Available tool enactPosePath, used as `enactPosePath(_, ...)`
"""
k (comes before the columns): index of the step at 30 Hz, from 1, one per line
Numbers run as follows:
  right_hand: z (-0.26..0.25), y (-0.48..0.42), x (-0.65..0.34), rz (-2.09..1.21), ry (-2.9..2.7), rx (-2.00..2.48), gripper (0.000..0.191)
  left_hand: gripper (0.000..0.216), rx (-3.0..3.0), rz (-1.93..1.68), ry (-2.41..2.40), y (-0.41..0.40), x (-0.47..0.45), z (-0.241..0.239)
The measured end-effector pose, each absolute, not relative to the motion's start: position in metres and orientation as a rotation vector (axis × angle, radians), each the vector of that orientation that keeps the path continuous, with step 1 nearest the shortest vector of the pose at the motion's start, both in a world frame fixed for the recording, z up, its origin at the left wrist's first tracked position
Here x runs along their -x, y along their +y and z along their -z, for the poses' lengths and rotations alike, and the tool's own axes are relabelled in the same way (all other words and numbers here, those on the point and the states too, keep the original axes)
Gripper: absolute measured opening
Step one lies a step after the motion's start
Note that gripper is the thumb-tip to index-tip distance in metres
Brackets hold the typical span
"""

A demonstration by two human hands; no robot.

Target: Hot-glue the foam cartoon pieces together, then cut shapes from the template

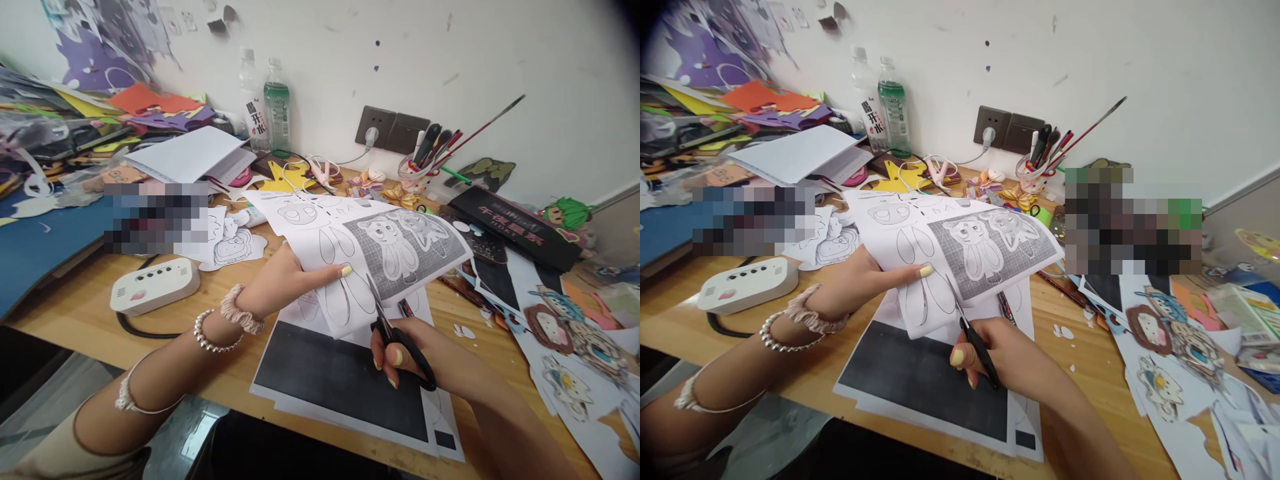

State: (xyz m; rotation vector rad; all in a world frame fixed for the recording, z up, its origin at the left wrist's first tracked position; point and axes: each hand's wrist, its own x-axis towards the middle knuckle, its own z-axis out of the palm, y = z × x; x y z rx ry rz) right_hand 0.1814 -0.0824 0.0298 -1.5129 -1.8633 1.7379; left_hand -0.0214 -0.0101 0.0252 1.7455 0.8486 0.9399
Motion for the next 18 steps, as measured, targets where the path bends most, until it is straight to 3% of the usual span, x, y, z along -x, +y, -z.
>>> enactPosePath(18,-0.0308,-0.0835,-0.1779,-1.766,-1.812,1.557,0.063,0.041,-1.784,-0.874,0.831,-0.0067,0.0243,-0.0259)
